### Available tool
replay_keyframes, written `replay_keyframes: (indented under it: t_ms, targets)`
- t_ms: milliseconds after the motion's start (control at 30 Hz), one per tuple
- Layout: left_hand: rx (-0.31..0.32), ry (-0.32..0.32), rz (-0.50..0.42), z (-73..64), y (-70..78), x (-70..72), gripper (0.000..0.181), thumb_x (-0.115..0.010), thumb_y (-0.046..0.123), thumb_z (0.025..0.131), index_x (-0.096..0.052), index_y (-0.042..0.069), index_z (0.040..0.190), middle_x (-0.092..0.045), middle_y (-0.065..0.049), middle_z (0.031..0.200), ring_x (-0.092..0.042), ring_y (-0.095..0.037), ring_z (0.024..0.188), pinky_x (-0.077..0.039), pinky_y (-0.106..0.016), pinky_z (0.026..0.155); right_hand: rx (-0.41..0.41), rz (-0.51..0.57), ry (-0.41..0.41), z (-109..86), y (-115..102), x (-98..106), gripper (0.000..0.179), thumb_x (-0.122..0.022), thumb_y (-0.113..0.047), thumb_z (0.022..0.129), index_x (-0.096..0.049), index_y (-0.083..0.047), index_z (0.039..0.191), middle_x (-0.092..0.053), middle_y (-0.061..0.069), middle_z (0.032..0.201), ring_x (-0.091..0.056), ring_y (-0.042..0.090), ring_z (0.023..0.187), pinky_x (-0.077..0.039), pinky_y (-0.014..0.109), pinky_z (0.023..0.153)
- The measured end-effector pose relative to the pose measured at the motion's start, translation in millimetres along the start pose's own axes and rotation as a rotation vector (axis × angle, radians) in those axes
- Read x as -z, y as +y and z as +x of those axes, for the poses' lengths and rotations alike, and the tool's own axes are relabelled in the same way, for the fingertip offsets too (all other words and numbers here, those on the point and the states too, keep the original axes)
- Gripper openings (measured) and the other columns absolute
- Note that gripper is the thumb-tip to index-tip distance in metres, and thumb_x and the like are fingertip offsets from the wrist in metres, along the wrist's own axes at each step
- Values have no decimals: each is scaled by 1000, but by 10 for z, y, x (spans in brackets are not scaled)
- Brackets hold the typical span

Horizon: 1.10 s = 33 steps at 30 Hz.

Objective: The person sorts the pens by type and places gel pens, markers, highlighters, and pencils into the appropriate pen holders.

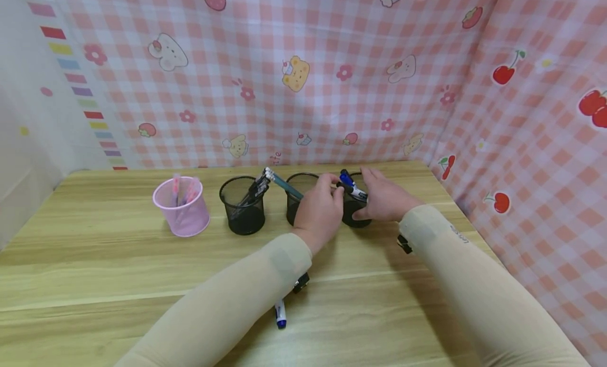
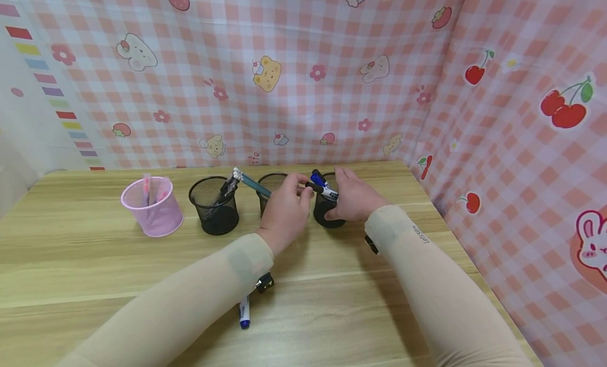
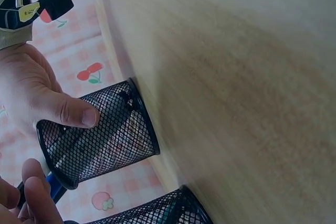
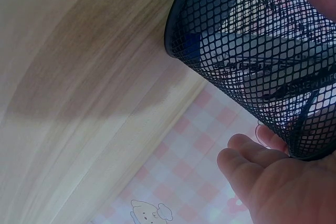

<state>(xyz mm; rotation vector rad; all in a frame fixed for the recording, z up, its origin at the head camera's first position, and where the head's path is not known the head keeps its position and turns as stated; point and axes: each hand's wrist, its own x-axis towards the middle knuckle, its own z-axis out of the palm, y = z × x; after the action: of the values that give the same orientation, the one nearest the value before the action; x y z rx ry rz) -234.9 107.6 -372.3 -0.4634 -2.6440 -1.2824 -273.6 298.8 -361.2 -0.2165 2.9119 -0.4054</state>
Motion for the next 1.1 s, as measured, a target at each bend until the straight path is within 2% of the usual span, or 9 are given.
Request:
replay_keyframes:
  t_ms: [433, 633, 767, 867, 967, 1100]
  targets:
    - [-3, 4, 25, 7, 11, 12, 31, -43, 31, 114, -57, 16, 138, -80, 2, 109, -72, -15, 83, -56, -34, 69, 16, -11, 14, 7, 4, -7, 128, -89, -40, 84, -1, 3, 167, -9, 27, 174, -22, 46, 159, -28, 60, 127]
    - [-7, 0, 21, 26, 15, 12, 31, -42, 30, 115, -57, 15, 138, -79, 3, 110, -73, -14, 87, -57, -34, 71, 19, -9, 20, 13, 10, -13, 129, -90, -40, 83, -1, 2, 167, -10, 27, 174, -25, 46, 158, -30, 60, 127]
    - [19, -9, 10, 32, 12, 22, 35, -43, 32, 114, -54, 16, 144, -79, 1, 112, -74, -16, 90, -59, -36, 72, 20, -14, 22, 16, 5, -21, 128, -89, -40, 83, -1, 2, 167, -10, 27, 174, -24, 46, 158, -29, 60, 127]
    - [42, -23, -2, 26, 8, 45, 39, -45, 34, 114, -51, 18, 149, -79, -1, 114, -75, -16, 89, -59, -37, 71, 14, -16, 17, 12, 0, -20, 128, -89, -40, 84, -1, 2, 167, -9, 26, 175, -23, 46, 159, -28, 60, 128]
    - [34, -41, -15, 6, 1, 81, 40, -48, 34, 113, -50, 17, 150, -79, -1, 115, -74, -15, 88, -59, -36, 72, 10, -14, 16, 3, -8, -13, 128, -89, -39, 84, 0, 2, 167, -8, 27, 175, -24, 47, 158, -28, 60, 127]
    - [27, -104, -35, -54, -7, 150, 42, -51, 33, 112, -50, 16, 150, -78, -1, 118, -74, -15, 94, -61, -36, 81, 10, -18, 15, -9, -10, -5, 128, -88, -39, 85, 0, 2, 167, -8, 27, 175, -24, 47, 158, -29, 60, 127]
